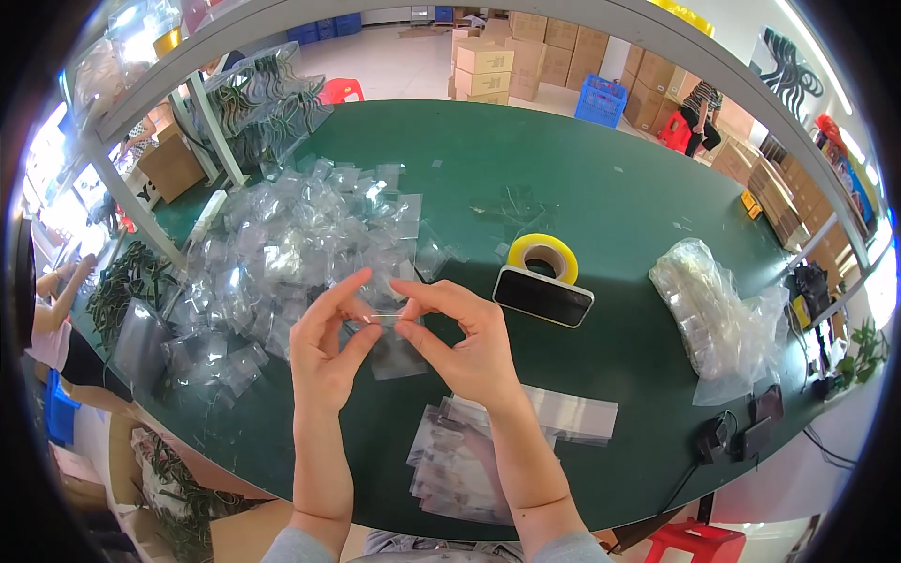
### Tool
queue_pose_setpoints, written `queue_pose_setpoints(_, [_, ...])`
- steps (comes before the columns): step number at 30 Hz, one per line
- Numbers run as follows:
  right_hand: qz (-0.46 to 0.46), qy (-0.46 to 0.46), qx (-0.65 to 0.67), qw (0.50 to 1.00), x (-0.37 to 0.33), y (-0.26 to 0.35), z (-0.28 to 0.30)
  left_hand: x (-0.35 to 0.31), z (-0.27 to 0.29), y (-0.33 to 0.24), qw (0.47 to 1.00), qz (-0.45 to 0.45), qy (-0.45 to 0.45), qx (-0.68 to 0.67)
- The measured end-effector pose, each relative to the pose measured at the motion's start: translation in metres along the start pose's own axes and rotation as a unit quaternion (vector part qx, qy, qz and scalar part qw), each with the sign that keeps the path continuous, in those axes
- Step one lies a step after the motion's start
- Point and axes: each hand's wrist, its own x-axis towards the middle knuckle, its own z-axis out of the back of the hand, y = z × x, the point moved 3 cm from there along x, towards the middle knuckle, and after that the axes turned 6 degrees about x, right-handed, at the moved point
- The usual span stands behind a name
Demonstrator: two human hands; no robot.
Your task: Manually packaging small rectangular grey parts into individual clear plastic bags.
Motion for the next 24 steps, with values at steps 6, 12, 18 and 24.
queue_pose_setpoints(6, [0.066, 0.003, -0.112, 0.992, 0.000, 0.004, -0.005, 0.001, 0.004, 0.000, 0.992, -0.061, 0.000, 0.112])
queue_pose_setpoints(12, [0.080, 0.039, -0.207, 0.974, 0.001, 0.002, 0.002, -0.001, 0.006, 0.002, 0.964, -0.114, -0.039, 0.239])
queue_pose_setpoints(18, [0.019, 0.100, -0.333, 0.937, 0.009, 0.016, 0.007, 0.010, 0.048, 0.006, 0.871, -0.151, -0.226, 0.409])
queue_pose_setpoints(24, [-0.127, 0.332, -0.565, 0.745, -0.064, -0.022, 0.049, 0.003, 0.064, 0.005, 0.861, -0.108, -0.173, 0.466])
